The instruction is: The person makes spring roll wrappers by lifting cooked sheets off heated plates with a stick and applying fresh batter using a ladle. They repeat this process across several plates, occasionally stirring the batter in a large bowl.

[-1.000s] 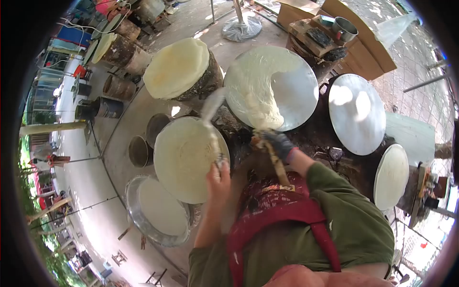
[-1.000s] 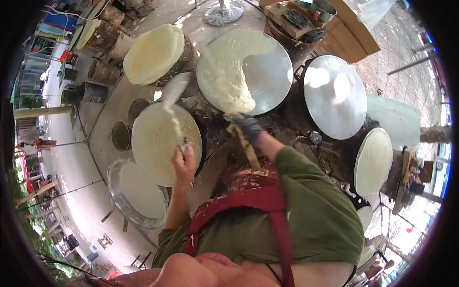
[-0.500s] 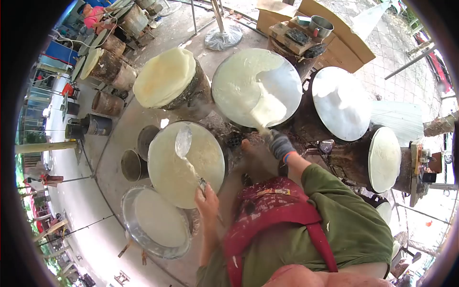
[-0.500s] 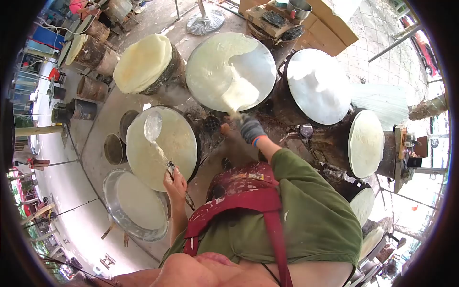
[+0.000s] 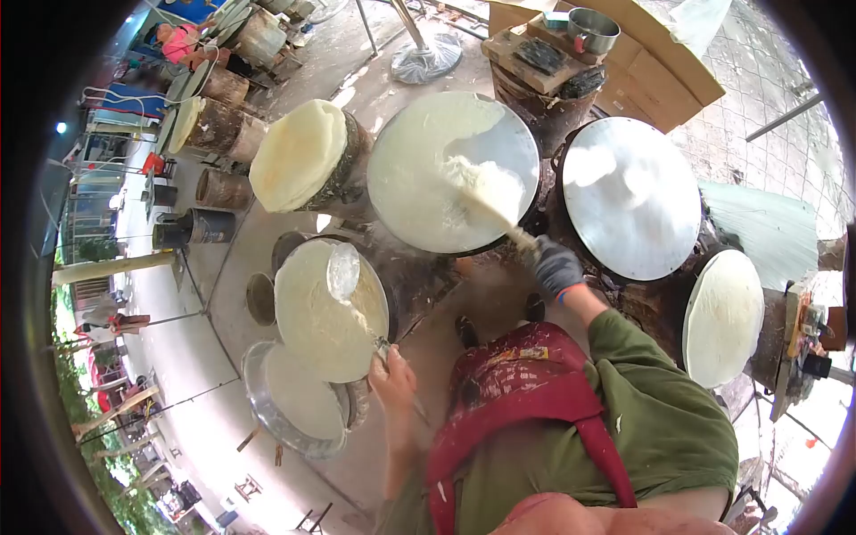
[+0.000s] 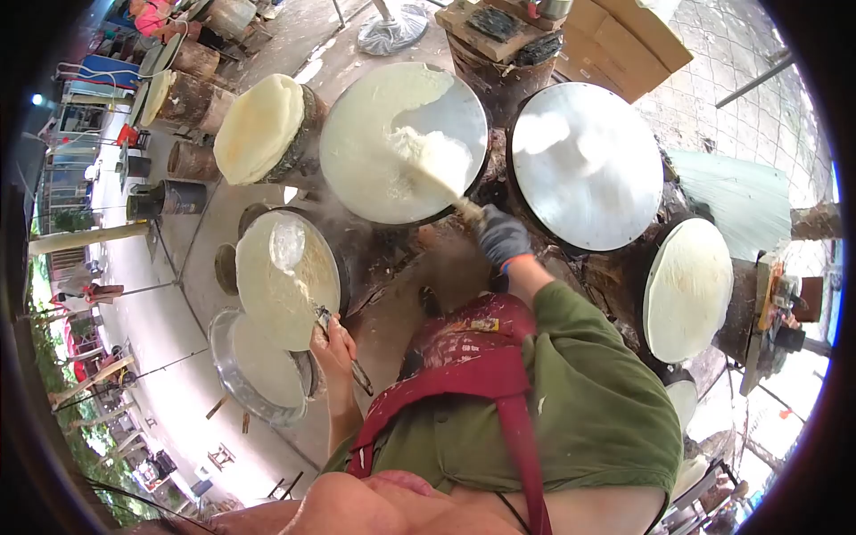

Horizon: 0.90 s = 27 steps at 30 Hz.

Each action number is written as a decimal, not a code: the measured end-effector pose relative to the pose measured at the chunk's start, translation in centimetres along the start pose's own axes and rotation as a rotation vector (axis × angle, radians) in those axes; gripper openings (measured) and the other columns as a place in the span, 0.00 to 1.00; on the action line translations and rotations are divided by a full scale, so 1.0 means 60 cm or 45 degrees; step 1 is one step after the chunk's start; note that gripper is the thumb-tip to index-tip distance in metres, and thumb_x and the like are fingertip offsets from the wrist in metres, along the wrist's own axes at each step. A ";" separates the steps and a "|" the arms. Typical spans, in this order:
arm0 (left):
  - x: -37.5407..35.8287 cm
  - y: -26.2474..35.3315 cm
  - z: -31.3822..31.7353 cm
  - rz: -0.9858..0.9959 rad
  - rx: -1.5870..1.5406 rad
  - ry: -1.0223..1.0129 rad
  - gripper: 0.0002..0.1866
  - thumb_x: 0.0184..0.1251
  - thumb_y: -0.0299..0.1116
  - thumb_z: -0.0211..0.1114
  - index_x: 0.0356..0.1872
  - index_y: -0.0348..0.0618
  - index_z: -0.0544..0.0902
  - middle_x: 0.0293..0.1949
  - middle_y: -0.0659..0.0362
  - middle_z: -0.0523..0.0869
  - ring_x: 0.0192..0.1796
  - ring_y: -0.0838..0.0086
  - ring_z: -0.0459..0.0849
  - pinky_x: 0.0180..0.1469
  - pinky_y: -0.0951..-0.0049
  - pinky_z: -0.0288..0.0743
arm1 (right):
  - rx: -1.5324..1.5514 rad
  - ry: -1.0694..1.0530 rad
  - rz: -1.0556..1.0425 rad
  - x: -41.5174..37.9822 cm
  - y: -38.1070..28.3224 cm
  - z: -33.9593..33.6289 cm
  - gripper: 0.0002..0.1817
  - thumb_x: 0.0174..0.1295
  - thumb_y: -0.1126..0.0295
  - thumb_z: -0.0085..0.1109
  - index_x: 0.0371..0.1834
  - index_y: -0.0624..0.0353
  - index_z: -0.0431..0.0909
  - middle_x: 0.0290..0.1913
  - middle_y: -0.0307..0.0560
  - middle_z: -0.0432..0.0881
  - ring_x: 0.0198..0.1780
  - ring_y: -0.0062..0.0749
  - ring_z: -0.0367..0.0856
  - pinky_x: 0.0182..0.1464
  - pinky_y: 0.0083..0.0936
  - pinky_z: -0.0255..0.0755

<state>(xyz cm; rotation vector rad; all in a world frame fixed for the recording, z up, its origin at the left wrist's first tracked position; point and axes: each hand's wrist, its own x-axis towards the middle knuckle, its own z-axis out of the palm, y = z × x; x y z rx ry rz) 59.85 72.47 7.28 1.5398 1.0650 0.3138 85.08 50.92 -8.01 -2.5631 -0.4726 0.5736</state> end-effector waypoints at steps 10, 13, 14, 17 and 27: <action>-0.006 0.039 0.076 -0.058 0.033 -0.013 0.11 0.72 0.31 0.48 0.39 0.30 0.71 0.12 0.67 0.63 0.10 0.85 0.60 0.12 0.82 0.51 | 0.183 0.137 -0.100 0.023 0.048 -0.011 0.16 0.63 0.57 0.48 0.42 0.58 0.74 0.37 0.62 0.80 0.40 0.56 0.79 0.42 0.43 0.73; -0.002 0.043 0.077 -0.124 0.051 -0.011 0.10 0.70 0.31 0.50 0.40 0.32 0.73 0.14 0.66 0.66 0.11 0.84 0.63 0.13 0.83 0.54 | 0.113 0.121 0.146 0.097 0.048 -0.032 0.16 0.63 0.57 0.48 0.41 0.59 0.75 0.38 0.63 0.80 0.41 0.56 0.79 0.43 0.43 0.73; 0.002 0.040 0.072 -0.138 0.056 -0.009 0.09 0.69 0.30 0.52 0.41 0.33 0.74 0.14 0.66 0.68 0.12 0.84 0.65 0.13 0.83 0.56 | 0.097 0.160 0.128 0.135 0.040 -0.044 0.17 0.63 0.56 0.48 0.42 0.58 0.75 0.40 0.62 0.80 0.43 0.56 0.79 0.45 0.43 0.73; 0.008 0.002 0.055 -0.120 0.020 0.085 0.10 0.68 0.32 0.55 0.40 0.34 0.75 0.16 0.65 0.71 0.13 0.84 0.67 0.13 0.84 0.58 | -0.061 0.245 0.035 0.274 0.018 -0.085 0.19 0.61 0.53 0.49 0.44 0.56 0.76 0.44 0.60 0.80 0.45 0.52 0.80 0.46 0.45 0.73; -0.012 0.055 0.094 -0.164 0.072 0.020 0.11 0.69 0.34 0.54 0.39 0.34 0.74 0.13 0.65 0.68 0.11 0.82 0.65 0.12 0.80 0.54 | 0.341 0.097 -0.265 0.135 -0.022 -0.077 0.19 0.61 0.53 0.54 0.41 0.58 0.77 0.38 0.54 0.81 0.36 0.44 0.79 0.40 0.38 0.74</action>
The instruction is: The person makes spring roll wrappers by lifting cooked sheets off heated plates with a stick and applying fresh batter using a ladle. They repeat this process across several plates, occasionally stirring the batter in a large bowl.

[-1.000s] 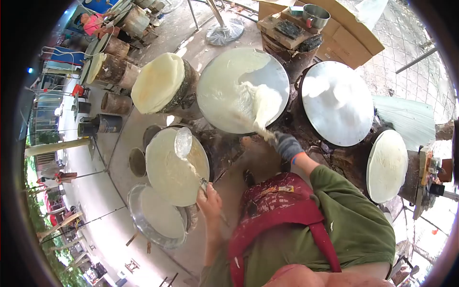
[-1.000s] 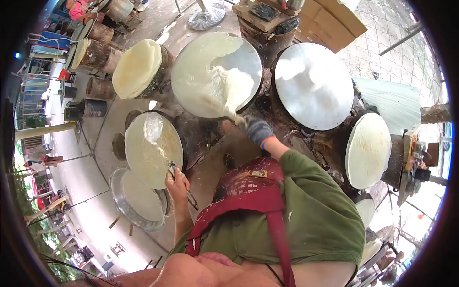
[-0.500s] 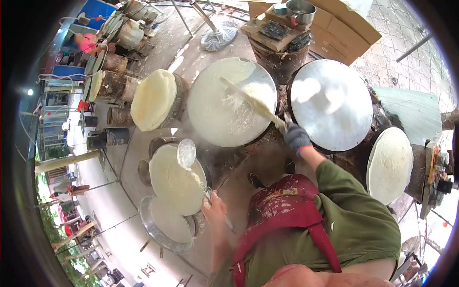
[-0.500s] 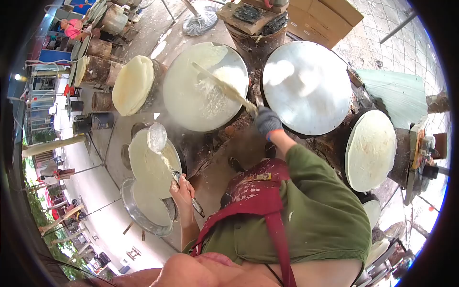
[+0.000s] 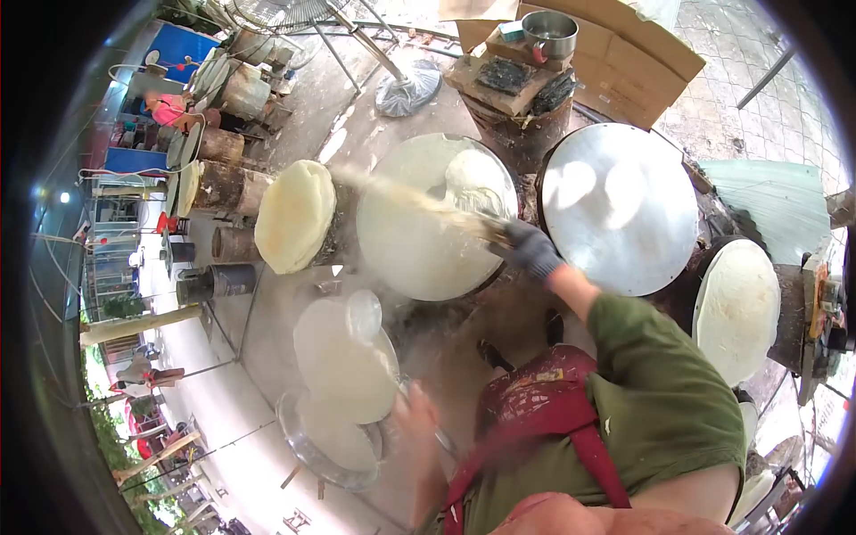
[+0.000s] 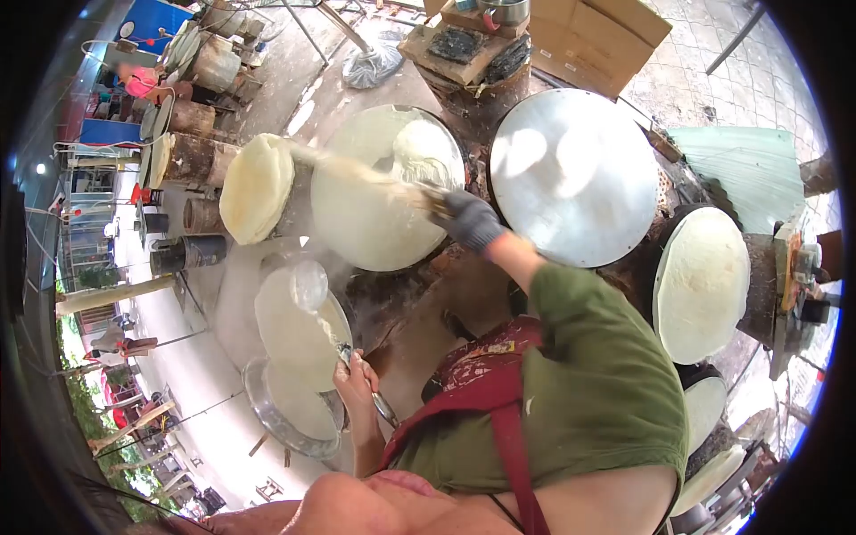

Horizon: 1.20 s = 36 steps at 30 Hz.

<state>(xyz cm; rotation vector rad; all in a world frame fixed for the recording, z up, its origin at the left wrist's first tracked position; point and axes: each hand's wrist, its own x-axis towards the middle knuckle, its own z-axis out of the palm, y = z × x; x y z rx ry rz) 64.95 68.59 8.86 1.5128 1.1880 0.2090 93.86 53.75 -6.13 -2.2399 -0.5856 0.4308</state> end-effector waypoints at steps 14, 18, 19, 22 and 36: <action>0.018 0.017 0.049 0.080 0.052 -0.133 0.12 0.71 0.33 0.49 0.39 0.30 0.71 0.15 0.64 0.66 0.10 0.82 0.61 0.12 0.81 0.52 | 1.056 -0.309 0.904 -0.089 0.087 -0.043 0.19 0.62 0.49 0.55 0.39 0.54 0.79 0.19 0.36 0.75 0.16 0.19 0.69 0.17 0.18 0.61; 0.086 0.040 0.052 0.104 0.017 -0.213 0.13 0.71 0.35 0.50 0.38 0.31 0.72 0.14 0.65 0.65 0.10 0.82 0.61 0.12 0.81 0.53 | 1.013 -0.306 0.764 -0.090 0.078 -0.033 0.18 0.64 0.50 0.53 0.39 0.55 0.79 0.19 0.36 0.75 0.16 0.19 0.67 0.17 0.20 0.61; 0.117 0.053 0.056 0.165 0.001 -0.279 0.12 0.71 0.35 0.50 0.36 0.33 0.72 0.14 0.65 0.65 0.10 0.82 0.61 0.12 0.81 0.52 | 1.041 -0.228 0.685 -0.080 0.114 -0.020 0.18 0.64 0.51 0.52 0.39 0.54 0.79 0.19 0.36 0.75 0.16 0.19 0.67 0.18 0.20 0.61; 0.252 0.098 0.091 0.291 0.169 -0.422 0.11 0.69 0.35 0.53 0.28 0.39 0.71 0.15 0.66 0.68 0.13 0.83 0.64 0.14 0.79 0.55 | 0.897 -0.149 0.588 -0.069 0.100 -0.017 0.18 0.65 0.52 0.51 0.40 0.55 0.80 0.20 0.34 0.75 0.16 0.19 0.66 0.20 0.20 0.62; 0.335 0.065 0.141 -0.171 -0.298 -0.883 0.08 0.66 0.32 0.51 0.32 0.37 0.72 0.20 0.65 0.69 0.16 0.82 0.64 0.18 0.82 0.55 | 0.126 0.103 0.106 -0.218 0.002 0.261 0.22 0.55 0.73 0.50 0.55 0.58 0.69 0.41 0.53 0.81 0.35 0.42 0.81 0.34 0.32 0.75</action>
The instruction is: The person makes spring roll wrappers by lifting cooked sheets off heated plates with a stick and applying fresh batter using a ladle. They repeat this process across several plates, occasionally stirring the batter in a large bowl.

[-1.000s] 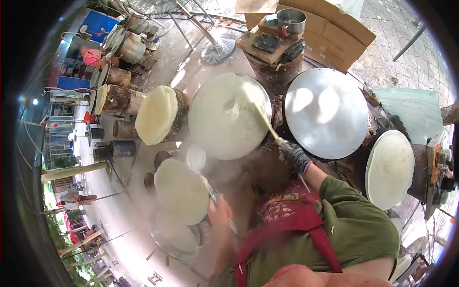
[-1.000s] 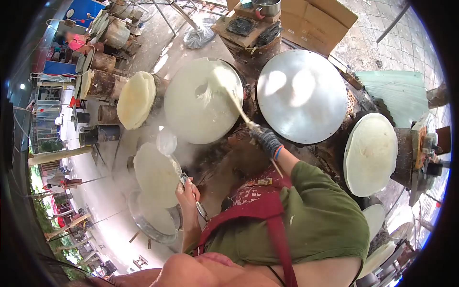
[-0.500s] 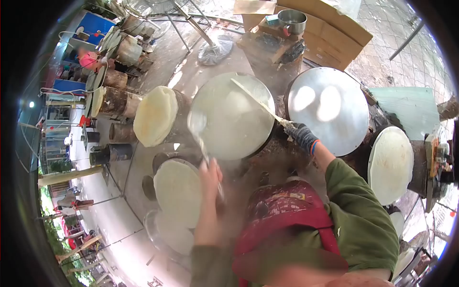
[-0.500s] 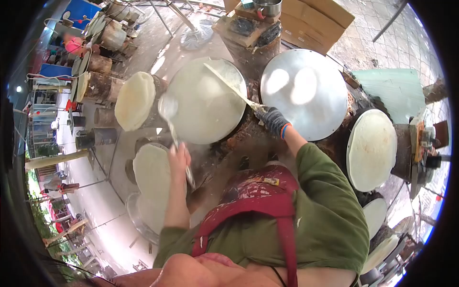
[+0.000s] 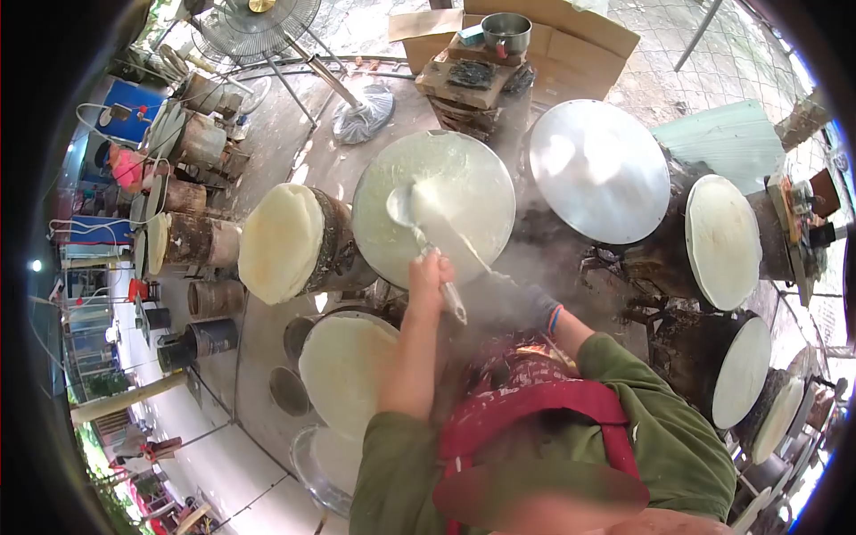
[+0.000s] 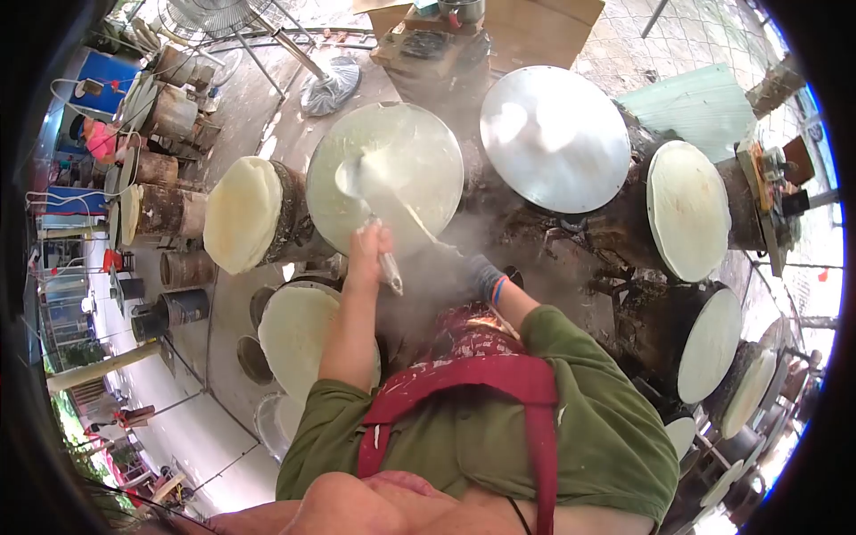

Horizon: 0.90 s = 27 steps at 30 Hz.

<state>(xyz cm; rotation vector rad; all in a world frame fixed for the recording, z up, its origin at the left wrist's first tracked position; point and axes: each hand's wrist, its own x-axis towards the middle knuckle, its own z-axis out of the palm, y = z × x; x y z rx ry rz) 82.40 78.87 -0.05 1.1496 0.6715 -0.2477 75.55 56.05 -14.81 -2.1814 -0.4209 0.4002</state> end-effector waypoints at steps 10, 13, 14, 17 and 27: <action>-0.050 -0.019 -0.039 0.039 -0.592 -0.203 0.13 0.70 0.36 0.48 0.45 0.37 0.72 0.24 0.66 0.70 0.21 0.84 0.66 0.20 0.81 0.58 | 0.346 -0.001 0.329 0.016 -0.072 -0.027 0.17 0.58 0.68 0.51 0.51 0.55 0.73 0.38 0.51 0.82 0.32 0.44 0.81 0.34 0.36 0.75; -0.024 0.016 -0.094 -0.310 -1.140 -0.712 0.14 0.71 0.37 0.47 0.49 0.37 0.69 0.22 0.67 0.66 0.18 0.84 0.64 0.18 0.80 0.57 | 0.885 0.171 0.746 0.031 -0.093 -0.113 0.15 0.59 0.67 0.51 0.50 0.54 0.74 0.36 0.50 0.82 0.32 0.45 0.80 0.34 0.37 0.75; -0.030 0.029 -0.089 -0.420 -1.004 -0.884 0.12 0.72 0.35 0.47 0.48 0.37 0.68 0.20 0.68 0.63 0.17 0.83 0.63 0.18 0.78 0.56 | 0.906 0.176 0.765 0.031 -0.097 -0.131 0.15 0.59 0.66 0.51 0.49 0.54 0.74 0.36 0.50 0.82 0.31 0.45 0.80 0.34 0.37 0.75; -0.058 0.095 0.064 -0.150 -0.326 -0.812 0.16 0.73 0.40 0.44 0.50 0.37 0.70 0.19 0.69 0.66 0.10 0.85 0.59 0.14 0.78 0.56 | -0.137 0.057 -0.118 -0.022 0.004 -0.166 0.16 0.60 0.58 0.56 0.45 0.56 0.76 0.36 0.52 0.81 0.35 0.41 0.79 0.35 0.30 0.73; 0.105 -0.040 0.555 -0.176 0.235 -1.138 0.16 0.73 0.38 0.44 0.44 0.32 0.72 0.18 0.69 0.64 0.12 0.85 0.59 0.18 0.79 0.58 | 0.600 1.173 0.611 -0.178 0.199 -0.473 0.21 0.63 0.64 0.55 0.59 0.55 0.71 0.41 0.49 0.82 0.36 0.31 0.80 0.40 0.26 0.74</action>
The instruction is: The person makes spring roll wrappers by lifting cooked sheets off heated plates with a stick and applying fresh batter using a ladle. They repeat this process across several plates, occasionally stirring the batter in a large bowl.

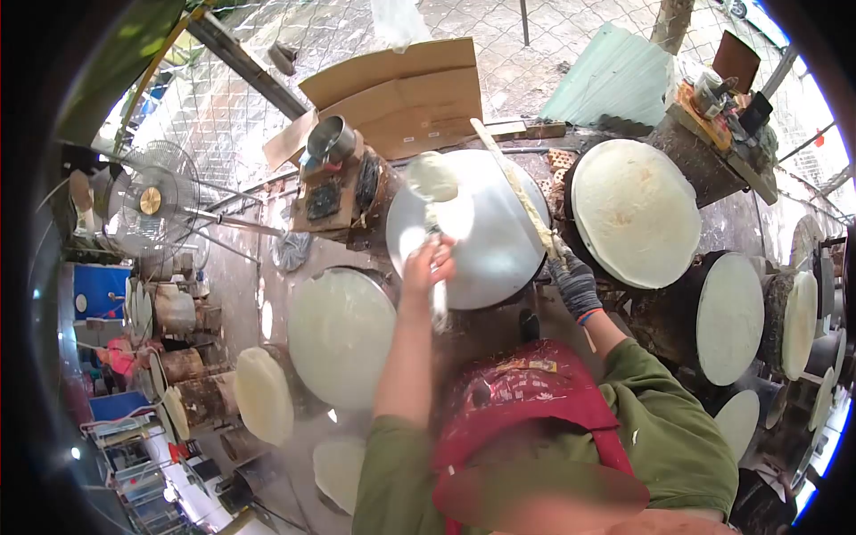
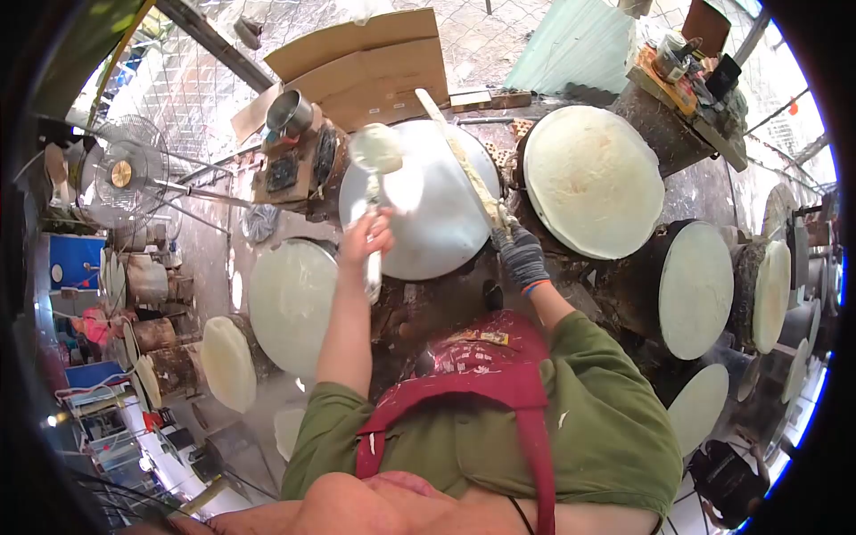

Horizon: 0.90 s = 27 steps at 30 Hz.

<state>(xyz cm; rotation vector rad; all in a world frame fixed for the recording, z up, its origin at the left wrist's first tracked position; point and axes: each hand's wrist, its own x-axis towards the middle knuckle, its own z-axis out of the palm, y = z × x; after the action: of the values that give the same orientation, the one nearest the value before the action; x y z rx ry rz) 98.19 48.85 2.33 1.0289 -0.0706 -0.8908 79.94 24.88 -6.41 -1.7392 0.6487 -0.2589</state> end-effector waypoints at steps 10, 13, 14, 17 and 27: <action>0.133 -0.110 0.041 0.717 1.518 1.058 0.12 0.64 0.31 0.59 0.38 0.29 0.73 0.28 0.49 0.80 0.28 0.64 0.81 0.30 0.67 0.73 | -0.696 -0.026 -0.310 0.054 0.126 0.062 0.23 0.63 0.57 0.50 0.59 0.53 0.70 0.43 0.55 0.80 0.44 0.48 0.79 0.46 0.39 0.71; 0.074 -0.042 0.008 0.795 1.271 1.107 0.12 0.67 0.32 0.55 0.40 0.30 0.72 0.30 0.49 0.80 0.32 0.59 0.80 0.36 0.63 0.73 | -0.427 -0.242 0.291 0.084 0.131 0.130 0.19 0.62 0.59 0.54 0.53 0.56 0.75 0.43 0.51 0.82 0.42 0.42 0.79 0.45 0.33 0.72; 0.067 -0.051 -0.063 0.812 1.257 1.069 0.11 0.69 0.32 0.52 0.41 0.31 0.71 0.24 0.53 0.78 0.25 0.67 0.78 0.28 0.69 0.72 | -0.534 -0.217 0.124 0.074 0.075 0.120 0.19 0.62 0.59 0.55 0.52 0.57 0.75 0.43 0.50 0.82 0.41 0.41 0.79 0.45 0.32 0.72; -0.032 0.020 -0.043 0.641 0.735 0.902 0.10 0.72 0.31 0.49 0.45 0.34 0.69 0.17 0.63 0.69 0.13 0.83 0.66 0.17 0.81 0.62 | -0.752 -0.031 -0.176 0.069 0.018 0.078 0.15 0.64 0.63 0.55 0.50 0.59 0.76 0.38 0.46 0.82 0.36 0.34 0.79 0.40 0.29 0.73; -0.201 -0.034 -0.179 0.236 0.719 0.886 0.06 0.71 0.30 0.50 0.36 0.38 0.70 0.19 0.66 0.66 0.12 0.85 0.61 0.11 0.82 0.54 | 0.136 -0.342 0.256 0.077 -0.026 0.091 0.13 0.64 0.57 0.55 0.34 0.56 0.80 0.23 0.35 0.76 0.22 0.16 0.70 0.24 0.18 0.64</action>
<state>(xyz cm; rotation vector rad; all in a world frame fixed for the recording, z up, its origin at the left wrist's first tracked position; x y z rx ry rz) 93.76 64.17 -0.95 1.7828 0.1774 -0.3024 86.88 27.06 -7.15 -1.5579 0.5956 0.0786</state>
